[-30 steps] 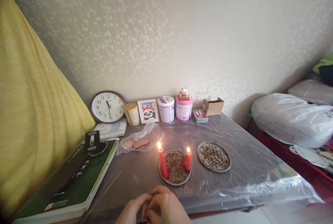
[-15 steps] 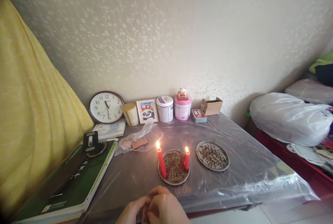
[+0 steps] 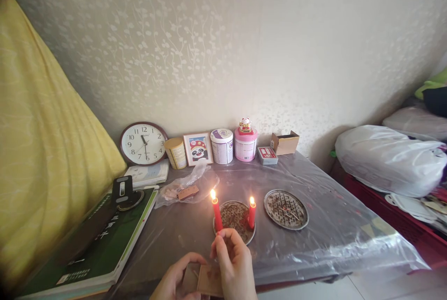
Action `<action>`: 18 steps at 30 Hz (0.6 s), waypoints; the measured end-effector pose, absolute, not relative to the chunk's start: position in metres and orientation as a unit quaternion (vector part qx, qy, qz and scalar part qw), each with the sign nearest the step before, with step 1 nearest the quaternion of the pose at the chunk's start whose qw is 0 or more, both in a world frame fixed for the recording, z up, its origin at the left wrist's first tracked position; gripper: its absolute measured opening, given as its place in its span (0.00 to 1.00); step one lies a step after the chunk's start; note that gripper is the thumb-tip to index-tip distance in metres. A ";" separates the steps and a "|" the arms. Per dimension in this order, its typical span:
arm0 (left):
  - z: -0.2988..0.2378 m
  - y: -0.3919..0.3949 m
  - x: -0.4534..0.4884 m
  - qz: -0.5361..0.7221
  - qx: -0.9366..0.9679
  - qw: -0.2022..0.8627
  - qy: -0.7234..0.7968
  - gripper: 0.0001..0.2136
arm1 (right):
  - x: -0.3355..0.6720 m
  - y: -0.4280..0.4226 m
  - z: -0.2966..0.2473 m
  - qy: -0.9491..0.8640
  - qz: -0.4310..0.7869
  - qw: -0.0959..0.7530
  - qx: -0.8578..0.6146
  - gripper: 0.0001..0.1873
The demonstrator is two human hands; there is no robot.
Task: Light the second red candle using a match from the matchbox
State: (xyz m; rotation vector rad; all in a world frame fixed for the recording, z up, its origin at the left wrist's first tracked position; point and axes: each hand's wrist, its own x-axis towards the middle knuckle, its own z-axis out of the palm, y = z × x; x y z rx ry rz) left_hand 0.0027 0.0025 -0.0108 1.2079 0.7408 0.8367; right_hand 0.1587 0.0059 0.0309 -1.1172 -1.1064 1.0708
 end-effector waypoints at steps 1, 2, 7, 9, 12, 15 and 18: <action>-0.012 0.001 0.007 0.378 0.515 0.702 0.314 0.20 | 0.154 0.004 0.028 -0.457 0.460 0.593 -0.477 0.17; -0.013 -0.001 0.011 0.389 0.493 0.717 0.304 0.20 | 0.147 0.002 0.025 -0.439 0.464 0.606 -0.474 0.17; -0.023 -0.004 0.019 0.435 0.409 0.732 0.330 0.15 | 0.127 -0.004 0.019 -0.396 0.502 0.629 -0.443 0.17; -0.022 -0.003 0.013 0.428 0.396 0.734 0.347 0.16 | 0.134 -0.002 0.023 -0.417 0.495 0.619 -0.444 0.16; -0.015 -0.003 0.004 0.454 0.416 0.701 0.360 0.20 | 0.153 0.001 0.031 -0.473 0.442 0.604 -0.466 0.15; -0.008 -0.003 0.001 0.483 0.440 0.659 0.372 0.21 | 0.166 0.001 0.033 -0.563 0.403 0.553 -0.464 0.13; -0.006 -0.001 0.002 0.476 0.448 0.664 0.362 0.24 | 0.169 0.000 0.035 -0.681 0.346 0.476 -0.436 0.12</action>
